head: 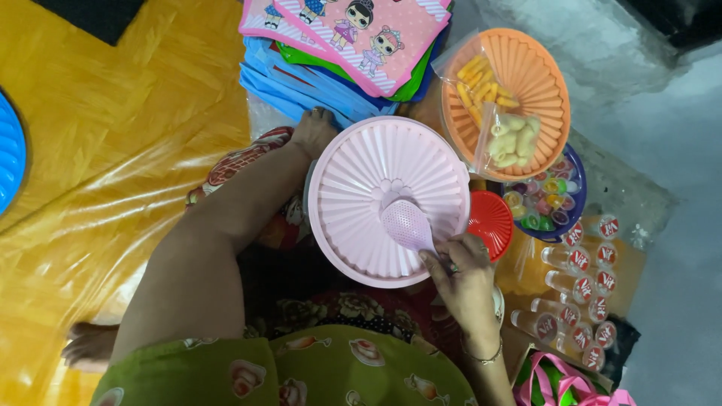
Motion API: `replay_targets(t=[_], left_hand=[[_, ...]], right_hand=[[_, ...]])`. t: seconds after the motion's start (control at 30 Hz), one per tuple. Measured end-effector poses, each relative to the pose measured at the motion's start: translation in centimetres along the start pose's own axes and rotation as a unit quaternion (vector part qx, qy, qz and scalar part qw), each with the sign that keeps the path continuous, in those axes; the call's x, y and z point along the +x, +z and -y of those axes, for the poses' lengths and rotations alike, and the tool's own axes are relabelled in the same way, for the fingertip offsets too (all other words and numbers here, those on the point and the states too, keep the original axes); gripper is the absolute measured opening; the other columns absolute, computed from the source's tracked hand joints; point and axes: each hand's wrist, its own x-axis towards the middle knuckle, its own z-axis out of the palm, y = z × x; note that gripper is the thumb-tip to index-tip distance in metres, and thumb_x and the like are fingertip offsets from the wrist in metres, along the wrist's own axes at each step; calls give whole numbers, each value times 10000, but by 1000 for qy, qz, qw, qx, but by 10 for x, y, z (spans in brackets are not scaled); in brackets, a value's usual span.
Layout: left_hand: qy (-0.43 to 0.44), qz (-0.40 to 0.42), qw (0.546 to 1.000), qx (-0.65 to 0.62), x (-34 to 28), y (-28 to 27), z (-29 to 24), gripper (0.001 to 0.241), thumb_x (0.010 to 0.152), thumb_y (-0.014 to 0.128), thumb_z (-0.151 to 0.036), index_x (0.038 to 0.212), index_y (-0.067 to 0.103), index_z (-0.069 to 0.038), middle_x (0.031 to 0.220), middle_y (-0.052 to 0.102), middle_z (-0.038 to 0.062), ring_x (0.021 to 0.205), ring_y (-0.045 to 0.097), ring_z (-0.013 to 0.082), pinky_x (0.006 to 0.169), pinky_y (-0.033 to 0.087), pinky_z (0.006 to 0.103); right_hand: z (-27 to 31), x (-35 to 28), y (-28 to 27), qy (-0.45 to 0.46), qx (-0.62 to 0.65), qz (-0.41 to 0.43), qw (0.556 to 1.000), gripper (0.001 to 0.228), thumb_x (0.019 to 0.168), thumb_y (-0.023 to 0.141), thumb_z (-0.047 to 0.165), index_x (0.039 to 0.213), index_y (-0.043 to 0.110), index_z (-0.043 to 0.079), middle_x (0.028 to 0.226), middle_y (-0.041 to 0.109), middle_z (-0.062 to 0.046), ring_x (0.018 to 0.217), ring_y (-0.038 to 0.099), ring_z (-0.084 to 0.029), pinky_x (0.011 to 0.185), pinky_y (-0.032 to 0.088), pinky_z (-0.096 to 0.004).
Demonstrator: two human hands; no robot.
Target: Filling small plastic bags with snacks using a scoop and sealing them while sitting on the floor.
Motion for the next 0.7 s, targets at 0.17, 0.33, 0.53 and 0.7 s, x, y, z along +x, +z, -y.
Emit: replay_targets(t=[0.17,0.33,0.53,0.7], left_hand=[[-11,39,995,-88,8,22,-5,268,784,506,-219,890,581,16,930,450,194,809,532,424,624,431,462],[-27,63,986,-153,8,35,-9,309,794,503,-216,924,540,63,897,462,209,763,556,429,604,447,489],[-48,73,983,-160,3,20,-9,316,796,497,-246,937,551,32,908,485,194,796,555,413,632,443,484],[-62,88,980,-170,3,16,-9,323,798,492,-276,950,561,1,919,508,178,828,554,397,660,439,480]], right_hand=[[1,2,1,-17,6,-12,1000,170,680,724,207,698,623,71,671,533,-90,635,557,-294,537,458,-335],[5,5,2,-21,1,-13,1000,175,677,724,205,703,618,68,662,540,-88,640,551,-295,539,452,-341],[8,9,1,-36,-3,-14,999,161,694,707,207,691,605,82,612,530,-75,606,535,-296,543,440,-336],[6,8,2,-32,0,-18,999,168,698,705,215,686,600,84,593,526,-64,580,531,-282,535,436,-332]])
